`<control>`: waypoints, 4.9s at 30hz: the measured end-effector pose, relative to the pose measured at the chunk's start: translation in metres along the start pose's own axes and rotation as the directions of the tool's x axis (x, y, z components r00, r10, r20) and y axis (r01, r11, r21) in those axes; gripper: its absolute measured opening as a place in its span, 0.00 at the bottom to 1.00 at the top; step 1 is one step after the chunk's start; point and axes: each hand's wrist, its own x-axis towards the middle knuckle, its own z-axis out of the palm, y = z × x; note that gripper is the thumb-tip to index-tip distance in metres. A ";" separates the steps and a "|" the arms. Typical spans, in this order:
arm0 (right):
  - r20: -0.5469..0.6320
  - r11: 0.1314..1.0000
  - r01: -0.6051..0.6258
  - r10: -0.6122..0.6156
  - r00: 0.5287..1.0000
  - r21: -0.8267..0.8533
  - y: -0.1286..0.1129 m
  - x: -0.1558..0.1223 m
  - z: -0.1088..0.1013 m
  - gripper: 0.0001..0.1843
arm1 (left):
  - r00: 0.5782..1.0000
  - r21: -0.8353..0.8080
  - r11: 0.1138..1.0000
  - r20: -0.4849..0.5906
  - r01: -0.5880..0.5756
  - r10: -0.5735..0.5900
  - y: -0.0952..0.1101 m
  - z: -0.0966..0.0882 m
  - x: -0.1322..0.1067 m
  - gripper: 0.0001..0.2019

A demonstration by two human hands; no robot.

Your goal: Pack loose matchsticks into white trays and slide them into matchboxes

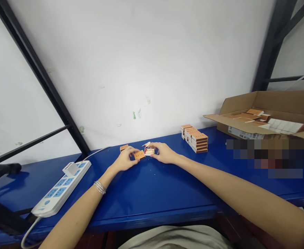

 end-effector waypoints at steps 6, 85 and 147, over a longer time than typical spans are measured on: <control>0.010 0.998 0.019 -0.019 1.000 -0.059 -0.002 0.000 0.001 0.21 | 0.999 -0.023 1.000 -0.034 -0.017 0.016 -0.005 0.002 -0.001 0.20; 0.512 0.717 0.352 0.007 0.859 -0.601 -0.039 -0.011 -0.002 0.20 | 0.993 -0.357 0.928 0.077 0.109 -0.088 -0.023 0.020 -0.004 0.23; 0.267 0.923 0.271 -0.198 0.943 -0.272 -0.005 -0.011 0.001 0.17 | 0.999 -0.253 0.967 0.016 0.037 -0.034 -0.023 0.019 -0.004 0.25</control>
